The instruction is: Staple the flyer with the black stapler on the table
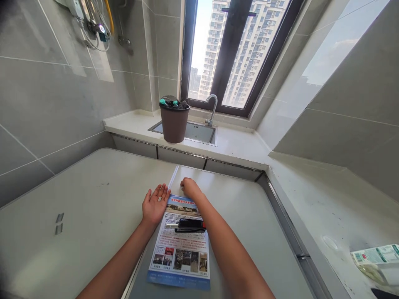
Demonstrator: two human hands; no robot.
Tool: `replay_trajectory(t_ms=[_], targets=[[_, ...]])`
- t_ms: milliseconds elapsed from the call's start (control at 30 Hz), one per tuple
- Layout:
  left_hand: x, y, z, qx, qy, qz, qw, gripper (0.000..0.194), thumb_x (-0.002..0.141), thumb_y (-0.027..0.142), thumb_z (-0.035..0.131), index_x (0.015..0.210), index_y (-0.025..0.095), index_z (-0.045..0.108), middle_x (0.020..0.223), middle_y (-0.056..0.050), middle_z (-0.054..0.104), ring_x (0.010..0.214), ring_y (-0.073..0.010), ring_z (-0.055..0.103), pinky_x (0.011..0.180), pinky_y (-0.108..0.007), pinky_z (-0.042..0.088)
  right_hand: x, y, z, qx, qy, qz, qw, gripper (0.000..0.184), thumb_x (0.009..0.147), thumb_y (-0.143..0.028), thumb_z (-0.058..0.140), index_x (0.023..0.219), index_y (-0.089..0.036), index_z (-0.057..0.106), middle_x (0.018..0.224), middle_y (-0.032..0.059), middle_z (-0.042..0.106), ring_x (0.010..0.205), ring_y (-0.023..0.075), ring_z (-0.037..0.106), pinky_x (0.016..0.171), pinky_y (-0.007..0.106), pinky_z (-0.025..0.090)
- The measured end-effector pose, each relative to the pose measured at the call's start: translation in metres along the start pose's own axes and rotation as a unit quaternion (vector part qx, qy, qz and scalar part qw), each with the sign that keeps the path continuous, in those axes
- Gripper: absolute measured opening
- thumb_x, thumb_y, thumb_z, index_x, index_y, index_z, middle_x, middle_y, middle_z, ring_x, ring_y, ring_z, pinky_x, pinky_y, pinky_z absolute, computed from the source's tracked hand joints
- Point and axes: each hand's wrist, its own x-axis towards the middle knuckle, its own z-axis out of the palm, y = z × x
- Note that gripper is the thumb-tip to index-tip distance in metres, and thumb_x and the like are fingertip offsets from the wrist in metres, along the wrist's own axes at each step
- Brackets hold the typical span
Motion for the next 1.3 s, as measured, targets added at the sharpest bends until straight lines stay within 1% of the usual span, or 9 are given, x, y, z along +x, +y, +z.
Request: replay_trajectory(t_ms=[133, 233, 400, 500, 700, 933, 1033, 1133, 1300], targets=[[0.001, 0.001, -0.002, 0.001, 0.000, -0.006, 1.000, 0.031, 0.099, 0.035, 0.054, 0.109, 0.012, 0.070, 0.112, -0.016, 0.072, 0.103, -0.0244, 0.072, 0.097, -0.044, 0.059, -0.002, 0.007, -0.001, -0.005, -0.008, 0.006, 1.000, 0.022, 0.073, 0.003, 0.063, 0.067, -0.015, 0.074, 0.074, 0.0078, 0.072, 0.079, 0.0198, 0.066, 0.073, 0.025, 0.046], [0.003, 0.001, -0.003, -0.002, -0.006, -0.002, 1.000, 0.032, 0.100, 0.037, 0.053, 0.109, 0.012, 0.071, 0.113, -0.015, 0.072, 0.106, -0.0247, 0.072, 0.100, -0.043, 0.057, -0.008, -0.001, -0.011, 0.011, 0.020, 0.003, 1.000, 0.020, 0.075, 0.001, 0.063, 0.073, -0.015, 0.075, 0.075, 0.0076, 0.073, 0.080, 0.0201, 0.067, 0.074, 0.025, 0.047], [0.002, -0.001, 0.000, 0.000, -0.040, -0.004, 0.999, 0.038, 0.100, 0.042, 0.052, 0.112, 0.011, 0.070, 0.130, -0.019, 0.067, 0.124, -0.0301, 0.064, 0.105, -0.045, 0.054, -0.027, -0.049, -0.023, 0.090, 0.066, -0.062, 0.992, 0.023, 0.086, -0.009, 0.061, 0.100, -0.020, 0.074, 0.099, 0.0028, 0.076, 0.088, 0.0140, 0.069, 0.083, 0.022, 0.051], [0.000, -0.001, 0.000, 0.012, -0.059, -0.018, 0.998, 0.041, 0.100, 0.043, 0.051, 0.115, 0.010, 0.070, 0.131, -0.019, 0.068, 0.120, -0.0278, 0.066, 0.100, -0.038, 0.055, -0.039, -0.081, -0.018, 0.179, 0.052, -0.142, 0.972, 0.031, 0.079, -0.002, 0.059, 0.097, -0.022, 0.074, 0.094, -0.0003, 0.076, 0.084, 0.0137, 0.069, 0.081, 0.023, 0.053], [-0.001, 0.001, -0.003, 0.008, -0.069, -0.029, 0.997, 0.043, 0.102, 0.043, 0.048, 0.113, 0.009, 0.072, 0.119, -0.018, 0.072, 0.109, -0.0247, 0.070, 0.094, -0.036, 0.057, -0.045, -0.104, -0.013, 0.231, 0.019, -0.149, 0.961, 0.035, 0.076, 0.000, 0.056, 0.095, -0.022, 0.075, 0.089, 0.0006, 0.076, 0.085, 0.0166, 0.070, 0.081, 0.026, 0.053], [-0.001, 0.002, -0.001, -0.017, -0.014, -0.021, 1.000, 0.034, 0.101, 0.038, 0.050, 0.101, 0.010, 0.071, 0.103, -0.016, 0.074, 0.107, -0.0272, 0.072, 0.095, -0.042, 0.058, -0.092, -0.085, -0.040, 0.211, 0.244, -0.089, 0.942, 0.023, 0.095, -0.018, 0.051, 0.093, -0.021, 0.073, 0.090, 0.0054, 0.074, 0.083, 0.0191, 0.067, 0.079, 0.031, 0.053], [-0.003, 0.004, -0.004, -0.016, -0.046, -0.041, 0.998, 0.034, 0.102, 0.036, 0.049, 0.083, 0.014, 0.065, 0.077, -0.007, 0.068, 0.071, -0.0158, 0.070, 0.067, -0.028, 0.060, -0.134, -0.065, -0.042, 0.176, 0.280, -0.073, 0.941, 0.021, 0.097, -0.022, 0.051, 0.096, -0.022, 0.072, 0.091, 0.0062, 0.072, 0.086, 0.0209, 0.067, 0.079, 0.033, 0.053], [-0.004, 0.007, -0.006, -0.004, -0.098, -0.052, 0.994, 0.045, 0.103, 0.032, 0.048, 0.060, 0.019, 0.046, 0.049, 0.004, 0.042, 0.036, -0.0068, 0.040, 0.036, -0.020, 0.033, -0.175, -0.038, -0.034, 0.139, 0.331, -0.059, 0.932, 0.018, 0.098, -0.023, 0.053, 0.096, -0.022, 0.071, 0.092, 0.0064, 0.072, 0.087, 0.0216, 0.066, 0.079, 0.035, 0.054], [-0.020, 0.010, 0.012, 0.085, -0.136, -0.069, 0.985, 0.057, 0.100, 0.030, 0.048, 0.050, 0.021, 0.024, 0.039, 0.008, 0.018, 0.032, -0.0066, 0.015, 0.034, -0.022, 0.013, -0.218, 0.004, -0.014, 0.073, 0.377, -0.033, 0.923, 0.014, 0.096, -0.025, 0.058, 0.097, -0.022, 0.072, 0.095, 0.0066, 0.072, 0.084, 0.0212, 0.067, 0.073, 0.033, 0.054]])
